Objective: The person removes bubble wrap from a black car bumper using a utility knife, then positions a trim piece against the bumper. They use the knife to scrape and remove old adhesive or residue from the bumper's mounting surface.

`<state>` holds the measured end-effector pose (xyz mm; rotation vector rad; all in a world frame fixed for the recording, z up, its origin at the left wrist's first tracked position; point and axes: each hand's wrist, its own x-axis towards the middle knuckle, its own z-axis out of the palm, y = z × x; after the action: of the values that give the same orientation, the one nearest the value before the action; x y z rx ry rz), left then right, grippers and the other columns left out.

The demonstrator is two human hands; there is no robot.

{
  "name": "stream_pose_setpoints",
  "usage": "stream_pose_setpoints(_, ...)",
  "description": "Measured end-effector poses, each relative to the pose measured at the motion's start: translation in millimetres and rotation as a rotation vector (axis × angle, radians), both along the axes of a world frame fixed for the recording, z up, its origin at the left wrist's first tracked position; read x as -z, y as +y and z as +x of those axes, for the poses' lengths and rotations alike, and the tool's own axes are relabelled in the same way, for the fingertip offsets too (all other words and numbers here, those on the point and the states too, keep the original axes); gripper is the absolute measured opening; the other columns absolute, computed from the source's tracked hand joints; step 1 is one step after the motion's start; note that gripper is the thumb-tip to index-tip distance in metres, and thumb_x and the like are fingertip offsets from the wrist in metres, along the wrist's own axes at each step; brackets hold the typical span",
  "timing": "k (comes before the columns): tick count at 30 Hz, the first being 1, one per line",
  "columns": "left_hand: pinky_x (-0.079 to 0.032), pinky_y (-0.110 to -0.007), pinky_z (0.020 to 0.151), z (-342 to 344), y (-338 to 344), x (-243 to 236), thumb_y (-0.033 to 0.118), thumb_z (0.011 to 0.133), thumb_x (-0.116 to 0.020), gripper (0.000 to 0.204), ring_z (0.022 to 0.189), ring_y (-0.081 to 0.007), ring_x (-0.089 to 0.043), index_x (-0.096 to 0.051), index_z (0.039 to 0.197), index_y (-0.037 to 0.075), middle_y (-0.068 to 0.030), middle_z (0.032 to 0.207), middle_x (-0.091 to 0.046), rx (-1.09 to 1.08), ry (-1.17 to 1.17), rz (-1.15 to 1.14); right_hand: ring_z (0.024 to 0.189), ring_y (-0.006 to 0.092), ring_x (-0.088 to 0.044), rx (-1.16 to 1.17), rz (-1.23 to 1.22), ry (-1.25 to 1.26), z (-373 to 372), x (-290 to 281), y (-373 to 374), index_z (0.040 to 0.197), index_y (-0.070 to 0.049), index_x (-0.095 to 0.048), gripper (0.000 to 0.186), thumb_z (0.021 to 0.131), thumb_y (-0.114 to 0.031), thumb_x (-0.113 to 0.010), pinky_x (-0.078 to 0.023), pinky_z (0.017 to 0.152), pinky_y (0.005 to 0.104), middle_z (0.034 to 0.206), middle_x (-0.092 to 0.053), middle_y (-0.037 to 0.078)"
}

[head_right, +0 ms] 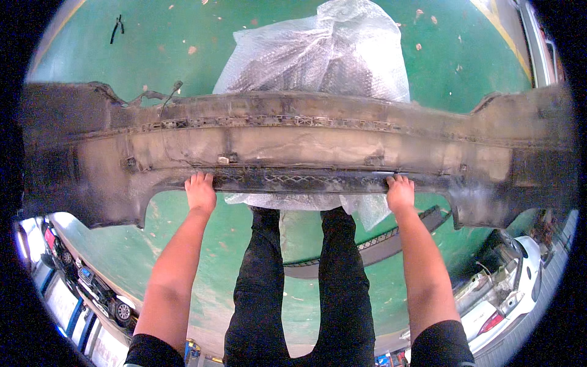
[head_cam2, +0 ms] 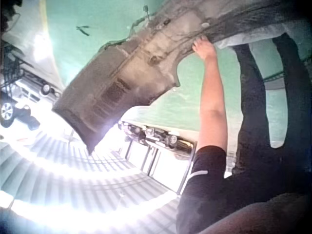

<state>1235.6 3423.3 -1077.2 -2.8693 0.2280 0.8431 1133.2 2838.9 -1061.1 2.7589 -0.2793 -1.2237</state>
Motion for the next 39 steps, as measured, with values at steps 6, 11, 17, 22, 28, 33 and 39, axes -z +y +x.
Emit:
stream_pose_setpoints(6, -0.04, -0.044, 0.096, 21, -1, -17, 0.009, 0.08, -0.059, 0.028, 0.109, -0.0257, -0.057, -0.069, 0.106, 0.014, -0.005, 0.107, -0.062, 0.047, -0.064, -0.053, 0.124, 0.0273, -0.055, -0.035, 0.007, 0.055, 15, -19, 2, 0.126, -0.018, -0.066, 0.039, 0.092, -0.012, -0.049, -0.041, 0.105, 0.0453, 0.125, -0.062, 0.007)
stream_pose_setpoints(11, -0.039, -0.045, 0.099, 32, -6, -28, 0.011, 0.084, -0.057, 0.027, 0.111, -0.0242, -0.058, -0.069, 0.108, 0.015, -0.0054, 0.112, -0.063, 0.059, 0.038, -0.017, 0.126, 0.0286, -0.053, -0.011, -0.005, 0.118, 7, -9, 4, 0.13, -0.016, -0.064, 0.041, 0.092, -0.012, -0.049, -0.04, 0.107, 0.0461, 0.13, -0.06, 0.01)
stream_pose_setpoints(17, -0.038, -0.046, 0.104, 25, -5, -20, 0.009, 0.078, -0.064, 0.031, 0.117, -0.0275, -0.055, -0.068, 0.109, 0.011, -0.0094, 0.114, -0.06, 0.014, 0.061, -0.038, 0.132, 0.0307, -0.049, -0.032, 0.132, 0.15, 33, -22, 52, 0.135, -0.01, -0.058, 0.056, 0.083, -0.026, -0.071, -0.036, 0.111, 0.0468, 0.137, -0.056, 0.012)
stream_pose_setpoints(22, -0.038, -0.046, 0.104, 23, -15, -26, 0.013, 0.072, -0.073, 0.044, 0.118, -0.0294, -0.055, -0.064, 0.114, 0.01, -0.0102, 0.117, -0.059, 0.06, 0.108, -0.082, 0.137, 0.0328, -0.044, -0.112, 0.352, -0.048, 33, -30, 92, 0.142, -0.011, -0.051, 0.07, 0.08, -0.03, -0.076, -0.032, 0.115, 0.0488, 0.147, -0.049, 0.013)
stream_pose_setpoints(28, -0.04, -0.047, 0.103, 24, -37, -33, 0.011, 0.073, -0.069, 0.044, 0.117, -0.031, -0.055, -0.062, 0.117, 0.009, -0.0113, 0.116, -0.059, 0.06, 0.177, -0.173, 0.132, 0.0326, -0.048, -0.078, 0.351, -0.123, 29, -32, 117, 0.14, -0.01, -0.052, 0.071, 0.076, -0.026, -0.079, -0.034, 0.113, 0.0483, 0.141, -0.053, 0.014)
stream_pose_setpoints(33, -0.041, -0.047, 0.101, 22, -45, -28, 0.008, 0.081, -0.06, 0.032, 0.118, -0.03, -0.054, -0.062, 0.113, 0.009, -0.0124, 0.116, -0.059, 0.04, 0.2, -0.226, 0.131, 0.0303, -0.049, -0.092, 0.283, -0.09, 36, -30, 120, 0.139, -0.011, -0.053, 0.068, 0.078, -0.029, -0.077, -0.033, 0.111, 0.0491, 0.141, -0.055, 0.012)
stream_pose_setpoints(39, -0.042, -0.045, 0.098, 22, -49, -24, 0.009, 0.082, -0.059, 0.028, 0.115, -0.0289, -0.056, -0.064, 0.109, 0.011, -0.0112, 0.112, -0.061, 0.083, 0.156, -0.207, 0.128, 0.0306, -0.052, -0.065, 0.242, -0.025, 43, -32, 122, 0.137, -0.012, -0.055, 0.064, 0.078, -0.028, -0.076, -0.037, 0.109, 0.0477, 0.137, -0.058, 0.011)
